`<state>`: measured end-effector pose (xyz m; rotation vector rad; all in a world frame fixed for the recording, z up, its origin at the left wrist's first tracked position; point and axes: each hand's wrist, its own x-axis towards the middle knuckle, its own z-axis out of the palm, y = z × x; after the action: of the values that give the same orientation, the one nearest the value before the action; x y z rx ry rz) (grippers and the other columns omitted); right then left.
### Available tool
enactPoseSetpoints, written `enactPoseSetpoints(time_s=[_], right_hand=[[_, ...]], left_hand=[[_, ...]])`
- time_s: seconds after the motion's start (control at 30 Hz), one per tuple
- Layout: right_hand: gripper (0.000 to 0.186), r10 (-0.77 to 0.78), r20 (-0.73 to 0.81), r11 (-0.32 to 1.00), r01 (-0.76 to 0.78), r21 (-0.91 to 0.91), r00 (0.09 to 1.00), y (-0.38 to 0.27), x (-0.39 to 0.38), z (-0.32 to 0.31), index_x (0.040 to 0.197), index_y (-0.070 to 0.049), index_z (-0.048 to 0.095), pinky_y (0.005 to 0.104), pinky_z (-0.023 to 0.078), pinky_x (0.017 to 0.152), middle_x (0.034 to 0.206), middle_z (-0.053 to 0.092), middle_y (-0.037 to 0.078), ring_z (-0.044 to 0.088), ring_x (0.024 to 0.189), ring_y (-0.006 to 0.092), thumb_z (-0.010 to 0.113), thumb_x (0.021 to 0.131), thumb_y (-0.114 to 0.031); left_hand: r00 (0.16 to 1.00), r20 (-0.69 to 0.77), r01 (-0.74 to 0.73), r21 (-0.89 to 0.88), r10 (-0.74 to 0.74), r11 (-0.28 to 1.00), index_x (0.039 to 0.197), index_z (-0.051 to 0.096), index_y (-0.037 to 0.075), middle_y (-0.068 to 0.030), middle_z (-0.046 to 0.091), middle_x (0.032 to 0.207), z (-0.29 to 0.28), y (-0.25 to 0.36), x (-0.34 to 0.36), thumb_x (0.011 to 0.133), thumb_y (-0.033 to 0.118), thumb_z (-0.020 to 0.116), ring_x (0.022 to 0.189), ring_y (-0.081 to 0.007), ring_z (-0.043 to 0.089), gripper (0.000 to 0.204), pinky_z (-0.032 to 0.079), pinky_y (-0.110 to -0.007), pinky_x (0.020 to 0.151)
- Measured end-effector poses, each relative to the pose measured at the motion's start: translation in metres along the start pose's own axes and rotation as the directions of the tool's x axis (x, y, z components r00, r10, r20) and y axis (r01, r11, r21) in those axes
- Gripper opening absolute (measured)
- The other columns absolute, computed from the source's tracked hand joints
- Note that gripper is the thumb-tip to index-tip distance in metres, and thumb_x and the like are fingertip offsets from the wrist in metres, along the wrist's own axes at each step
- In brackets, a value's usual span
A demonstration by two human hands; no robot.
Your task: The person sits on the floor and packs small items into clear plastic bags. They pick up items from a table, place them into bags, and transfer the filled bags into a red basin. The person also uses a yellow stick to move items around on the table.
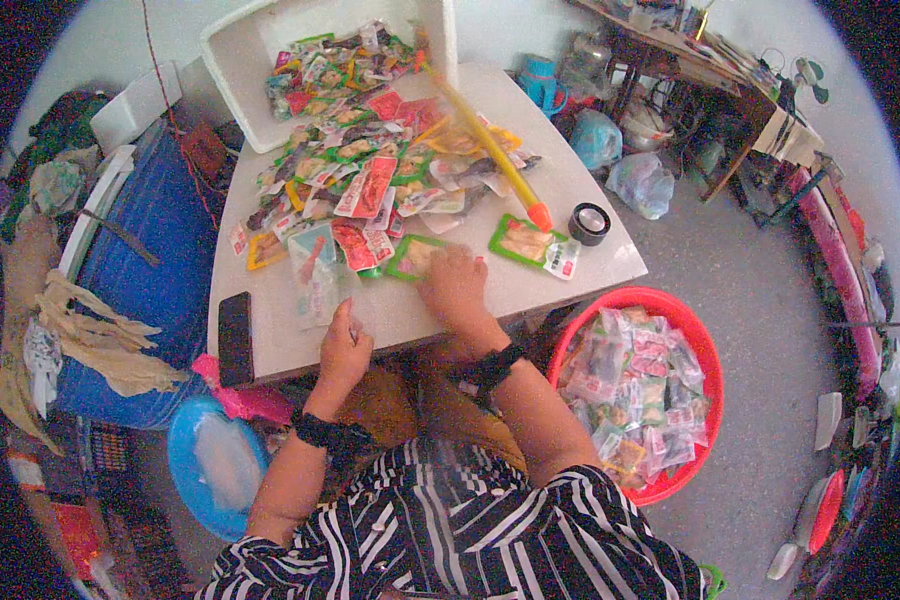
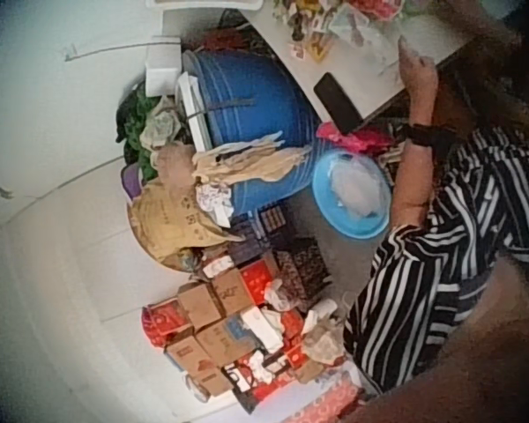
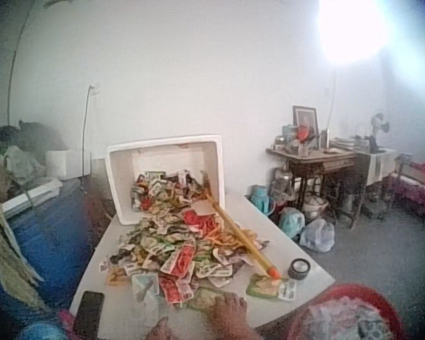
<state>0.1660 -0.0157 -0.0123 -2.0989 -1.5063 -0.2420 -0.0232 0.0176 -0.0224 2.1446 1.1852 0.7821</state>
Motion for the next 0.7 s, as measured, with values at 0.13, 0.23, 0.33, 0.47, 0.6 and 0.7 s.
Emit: enactPoseSetpoints(time_s=[0.13,0.23,0.33,0.47,0.6,0.7], right_hand=[[0.041,0.057,0.347,0.998,-0.057,-0.010,0.936,0.008,0.010,-0.009,0.098,-0.009,0.051,0.0476,0.028,0.085,0.107,0.047,0.012,0.037,0.108,0.0299,0.059,0.065,-0.031],[0.040,-0.005,0.468,1.000,0.013,-0.013,0.884,0.000,0.007,-0.012,0.098,-0.011,0.051,0.0480,0.027,0.086,0.108,0.046,0.010,0.036,0.109,0.0296,0.059,0.065,-0.032],[0.040,-0.153,0.488,0.988,0.139,0.065,0.859,-0.005,-0.010,-0.018,0.097,-0.012,0.051,0.0491,0.026,0.087,0.107,0.046,0.009,0.036,0.109,0.0289,0.059,0.065,-0.034],[0.040,-0.312,0.423,0.943,0.225,0.245,0.850,-0.001,-0.031,-0.017,0.097,-0.011,0.051,0.0501,0.026,0.086,0.106,0.045,0.009,0.035,0.109,0.0284,0.059,0.066,-0.036],[0.040,-0.216,0.386,0.969,0.148,0.198,0.897,-0.004,-0.035,-0.019,0.098,-0.009,0.050,0.0457,0.029,0.086,0.108,0.045,0.012,0.038,0.107,0.0297,0.058,0.066,-0.031],[0.036,-0.027,0.289,0.995,-0.002,0.101,0.957,0.000,-0.032,-0.020,0.096,-0.006,0.050,0.0430,0.033,0.080,0.102,0.047,0.013,0.042,0.098,0.0306,0.057,0.067,-0.027]], left_hand=[[0.999,-0.044,-0.029,0.011,0.029,1.000,0.113,0.038,0.001,-0.0177,0.053,0.081,0.004,-0.005,0.000,0.067,0.009,0.047,0.074,-0.0321,0.052,0.048,0.042,-0.039,0.067],[1.000,-0.016,0.015,-0.023,-0.015,1.000,0.112,0.039,0.002,-0.0185,0.053,0.082,0.000,0.001,0.000,0.068,0.010,0.048,0.073,-0.0323,0.052,0.046,0.042,-0.039,0.067],[0.997,-0.070,-0.043,0.010,0.044,0.999,0.111,0.040,0.002,-0.0185,0.053,0.083,0.001,0.004,0.000,0.069,0.011,0.049,0.075,-0.0322,0.052,0.044,0.042,-0.038,0.067],[0.981,-0.130,-0.144,0.036,0.147,0.989,0.109,0.042,0.002,-0.0181,0.053,0.087,0.009,-0.001,0.000,0.071,0.014,0.051,0.078,-0.0323,0.052,0.041,0.041,-0.039,0.069],[0.993,-0.043,-0.109,0.079,0.112,0.991,0.107,0.043,0.002,-0.0171,0.052,0.093,0.010,0.000,0.004,0.071,0.016,0.054,0.083,-0.0333,0.050,0.040,0.040,-0.040,0.072],[0.992,0.007,-0.125,0.176,0.125,0.977,0.104,0.045,0.002,-0.0162,0.053,0.094,0.012,0.000,0.004,0.070,0.016,0.056,0.085,-0.0334,0.049,0.038,0.040,-0.041,0.072]])
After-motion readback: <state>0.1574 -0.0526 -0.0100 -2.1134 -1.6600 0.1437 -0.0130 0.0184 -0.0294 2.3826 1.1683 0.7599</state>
